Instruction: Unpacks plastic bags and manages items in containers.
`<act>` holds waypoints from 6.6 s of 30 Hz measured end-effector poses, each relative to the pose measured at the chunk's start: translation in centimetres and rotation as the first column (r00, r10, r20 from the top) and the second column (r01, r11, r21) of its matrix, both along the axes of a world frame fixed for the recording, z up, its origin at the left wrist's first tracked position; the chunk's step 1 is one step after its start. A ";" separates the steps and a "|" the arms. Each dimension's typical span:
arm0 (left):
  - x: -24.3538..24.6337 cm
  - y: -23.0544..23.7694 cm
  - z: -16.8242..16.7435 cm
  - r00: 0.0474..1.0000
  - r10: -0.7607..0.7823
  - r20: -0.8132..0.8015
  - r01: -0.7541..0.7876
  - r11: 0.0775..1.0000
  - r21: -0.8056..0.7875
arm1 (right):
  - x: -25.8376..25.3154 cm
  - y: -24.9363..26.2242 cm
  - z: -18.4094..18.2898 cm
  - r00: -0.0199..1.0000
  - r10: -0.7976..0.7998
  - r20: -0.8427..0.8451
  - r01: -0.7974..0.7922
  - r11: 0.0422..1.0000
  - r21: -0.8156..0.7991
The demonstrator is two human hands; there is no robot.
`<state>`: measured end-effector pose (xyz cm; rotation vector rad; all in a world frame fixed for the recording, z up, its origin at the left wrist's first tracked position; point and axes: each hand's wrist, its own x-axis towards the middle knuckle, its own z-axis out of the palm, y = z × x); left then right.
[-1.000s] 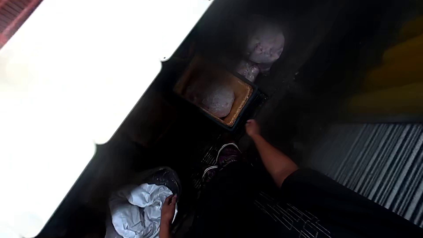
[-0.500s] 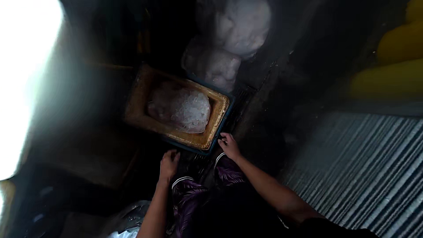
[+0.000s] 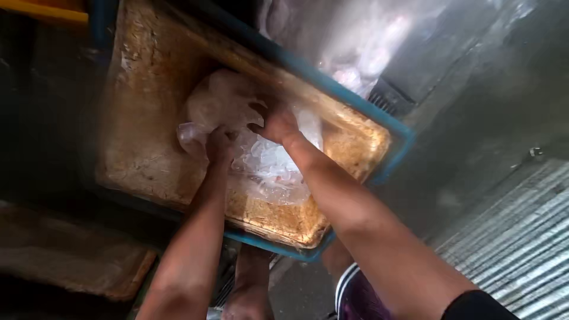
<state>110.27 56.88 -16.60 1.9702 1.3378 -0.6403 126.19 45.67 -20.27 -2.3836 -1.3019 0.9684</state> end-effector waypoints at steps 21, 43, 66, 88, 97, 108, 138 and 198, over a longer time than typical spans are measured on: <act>-6.1 1.9 8.1 0.970 -0.235 0.064 0.209 0.937 0.280 | -18.2 -2.7 -1.1 0.894 -0.421 0.151 0.414 0.907 0.080; -2.1 5.4 1.7 0.772 -0.627 -0.102 0.622 0.714 0.323 | -3.1 -14.2 5.1 0.764 -0.559 0.322 0.531 0.829 0.177; 9.2 0.9 2.0 0.640 -0.767 0.053 0.764 0.642 0.064 | -2.2 -3.6 4.4 0.922 -0.387 -0.008 0.359 0.863 -0.354; -6.6 3.3 4.2 0.926 -0.225 -0.302 0.348 0.817 0.460 | -9.9 1.9 -2.5 0.966 -0.238 0.101 0.224 0.965 0.134; -0.3 2.0 8.4 0.940 -0.224 -0.256 0.289 0.923 0.255 | -8.8 -2.4 3.0 0.975 -0.170 0.146 0.140 0.971 0.194; 5.4 6.4 4.9 0.807 -0.565 0.169 0.431 0.761 0.485 | -1.0 -8.1 4.5 0.928 -0.249 0.276 0.201 0.961 0.190; -12.9 -15.5 20.3 0.971 0.084 0.222 -0.149 0.945 0.292 | 2.3 -16.4 20.2 0.824 -0.469 0.317 0.428 0.883 0.192; -10.4 -16.1 13.0 0.576 0.817 -0.011 -0.627 0.451 0.635 | 13.1 -9.1 16.3 0.762 -0.509 0.402 0.516 0.851 0.100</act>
